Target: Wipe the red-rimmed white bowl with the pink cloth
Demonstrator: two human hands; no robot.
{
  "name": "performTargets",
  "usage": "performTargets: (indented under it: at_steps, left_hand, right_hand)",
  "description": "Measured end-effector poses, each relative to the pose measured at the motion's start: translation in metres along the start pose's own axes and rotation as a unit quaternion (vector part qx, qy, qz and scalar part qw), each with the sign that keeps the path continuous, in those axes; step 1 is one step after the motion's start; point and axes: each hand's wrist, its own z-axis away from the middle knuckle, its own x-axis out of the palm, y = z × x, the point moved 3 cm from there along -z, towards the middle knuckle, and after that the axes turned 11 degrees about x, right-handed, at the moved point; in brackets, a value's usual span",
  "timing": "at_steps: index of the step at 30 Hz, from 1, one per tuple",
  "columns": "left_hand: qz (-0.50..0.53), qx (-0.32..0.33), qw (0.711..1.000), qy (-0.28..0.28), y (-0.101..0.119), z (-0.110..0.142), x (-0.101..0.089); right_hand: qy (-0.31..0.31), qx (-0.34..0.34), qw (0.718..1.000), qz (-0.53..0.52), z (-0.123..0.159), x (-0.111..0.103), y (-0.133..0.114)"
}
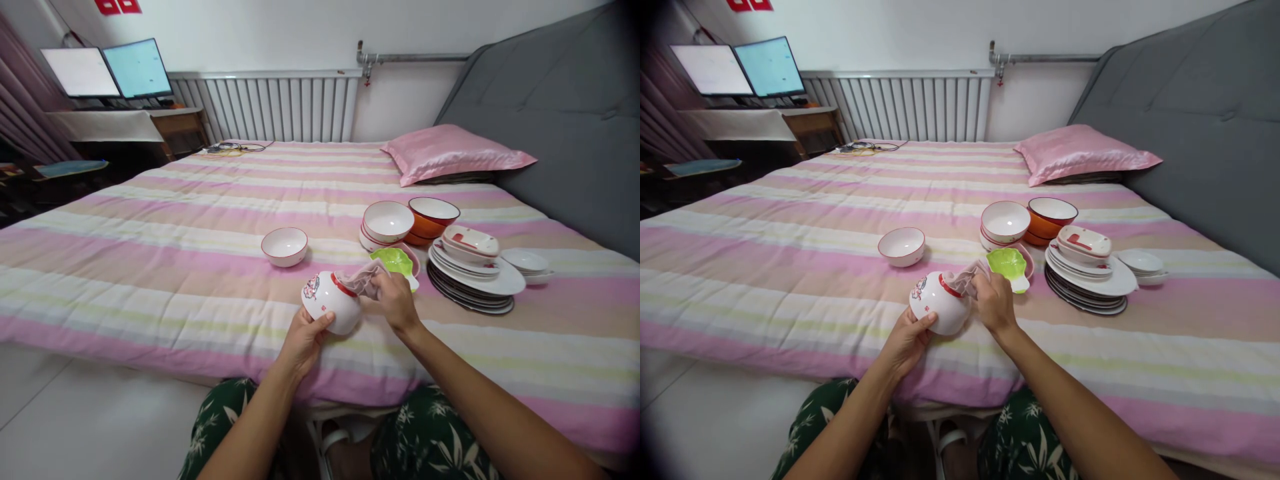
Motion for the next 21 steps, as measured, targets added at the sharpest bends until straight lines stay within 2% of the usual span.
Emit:
performTargets:
  at_steps: [5, 9, 11, 13, 15, 18, 21]
  left_hand:
    - [0.015, 0.002, 1.0, 0.022, 0.001, -0.001, 0.0]
    - [0.027, 0.0, 0.999, 0.024, 0.001, -0.002, 0.0]
    - [0.031, -0.001, 0.999, 0.027, 0.001, -0.002, 0.0]
    - [0.036, 0.0, 0.999, 0.03, 0.001, -0.002, 0.001]
    - [0.047, -0.002, 0.998, 0.034, 0.002, -0.001, 0.001]
    - [0.104, -0.015, 0.993, 0.059, 0.004, -0.001, 0.0]
    - [0.183, -0.024, 0.981, 0.061, 0.008, 0.0, -0.001]
  right_hand:
    - [0.088, -0.027, 0.995, -0.026, 0.004, -0.009, 0.001]
    - [0.17, -0.072, 0.981, -0.063, 0.007, -0.014, 0.001]
    - [0.176, -0.101, 0.976, -0.081, 0.01, -0.012, -0.001]
    - [0.129, -0.146, 0.978, -0.069, 0.015, -0.005, -0.007]
    - [0.043, -0.21, 0.977, -0.006, 0.021, 0.007, -0.014]
    - [-0.086, -0.285, 0.945, 0.135, 0.032, 0.026, -0.021]
    - [-0.136, -0.314, 0.913, 0.223, 0.038, 0.034, -0.024]
